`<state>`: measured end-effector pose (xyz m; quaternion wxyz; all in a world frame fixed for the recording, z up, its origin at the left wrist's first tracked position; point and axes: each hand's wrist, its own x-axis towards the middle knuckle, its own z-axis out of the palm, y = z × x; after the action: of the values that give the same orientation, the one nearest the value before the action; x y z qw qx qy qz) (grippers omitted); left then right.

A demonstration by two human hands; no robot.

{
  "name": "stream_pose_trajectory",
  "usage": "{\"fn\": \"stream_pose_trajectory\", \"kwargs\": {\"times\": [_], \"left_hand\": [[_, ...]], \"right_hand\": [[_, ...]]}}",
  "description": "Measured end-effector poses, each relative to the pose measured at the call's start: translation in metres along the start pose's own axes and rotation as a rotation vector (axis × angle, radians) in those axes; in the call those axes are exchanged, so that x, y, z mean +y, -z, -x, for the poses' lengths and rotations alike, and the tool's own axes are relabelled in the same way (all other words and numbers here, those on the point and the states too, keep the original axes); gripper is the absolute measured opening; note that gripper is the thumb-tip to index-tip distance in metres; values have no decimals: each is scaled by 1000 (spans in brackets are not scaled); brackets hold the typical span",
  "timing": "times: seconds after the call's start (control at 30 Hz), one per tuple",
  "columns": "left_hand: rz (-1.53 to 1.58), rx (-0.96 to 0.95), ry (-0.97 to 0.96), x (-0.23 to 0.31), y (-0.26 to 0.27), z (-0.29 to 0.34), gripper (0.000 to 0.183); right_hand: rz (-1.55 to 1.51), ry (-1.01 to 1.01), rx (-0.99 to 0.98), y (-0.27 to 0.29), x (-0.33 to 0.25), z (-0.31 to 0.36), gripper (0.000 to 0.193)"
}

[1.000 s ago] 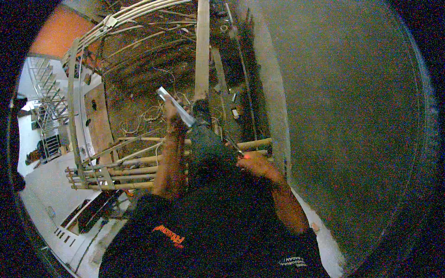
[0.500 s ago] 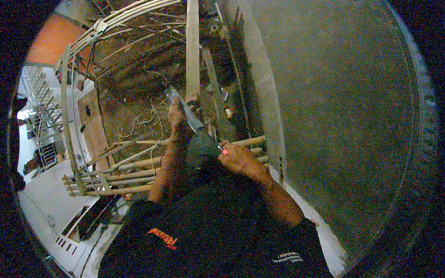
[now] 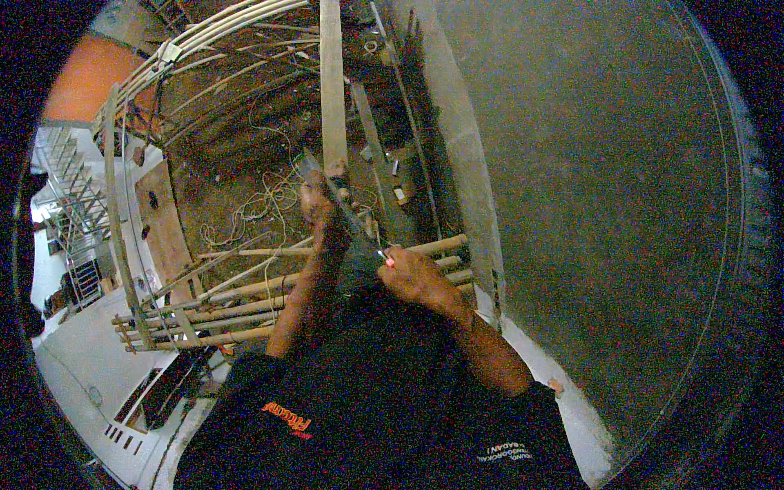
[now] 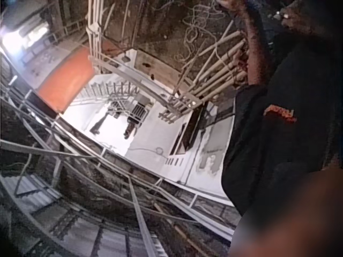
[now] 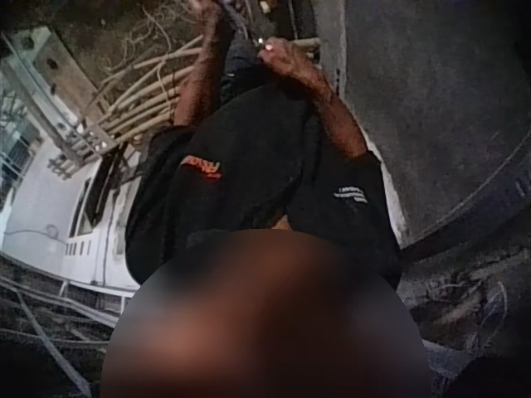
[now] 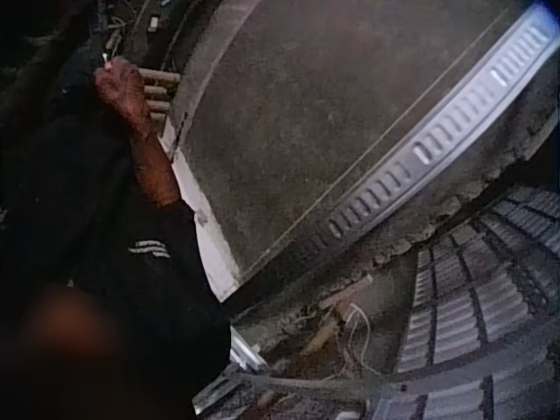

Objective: The person uses tin snips to cut a metal profile into smaller pieces. They position the profile against a ceiling framework, cut it, then move to a bamboo scaffold to cut additional lengths. The person repeatedly positions and cuts the metal profile.

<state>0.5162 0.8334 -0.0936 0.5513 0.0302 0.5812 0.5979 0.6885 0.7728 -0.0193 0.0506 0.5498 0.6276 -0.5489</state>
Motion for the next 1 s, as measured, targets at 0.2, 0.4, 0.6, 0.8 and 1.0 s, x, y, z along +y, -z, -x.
{"fn": "stream_pose_trajectory", "kwargs": {"times": [0.2, 0.4, 0.6, 0.8, 1.0], "left_hand": [[-30, -14, 10, 1, -6, 1, 47], [-35, 24, 7, 5, -9, 3, 46], [-9, 34, -22, 5, -12, 3, 43], [-8, 42, -63, 2, -10, 2, 41], [-44, 7, -161, -6, -7, -3, 43]], "right_hand": [[24, 6, 15, -3, 8, -3, 32], [11, 18, 21, -2, 9, -3, 34], [71, 156, 62, -10, 10, -4, 29], [344, 349, 76, -12, 13, -6, 24], [4, -23, 89, -27, 24, -16, 26]]}}
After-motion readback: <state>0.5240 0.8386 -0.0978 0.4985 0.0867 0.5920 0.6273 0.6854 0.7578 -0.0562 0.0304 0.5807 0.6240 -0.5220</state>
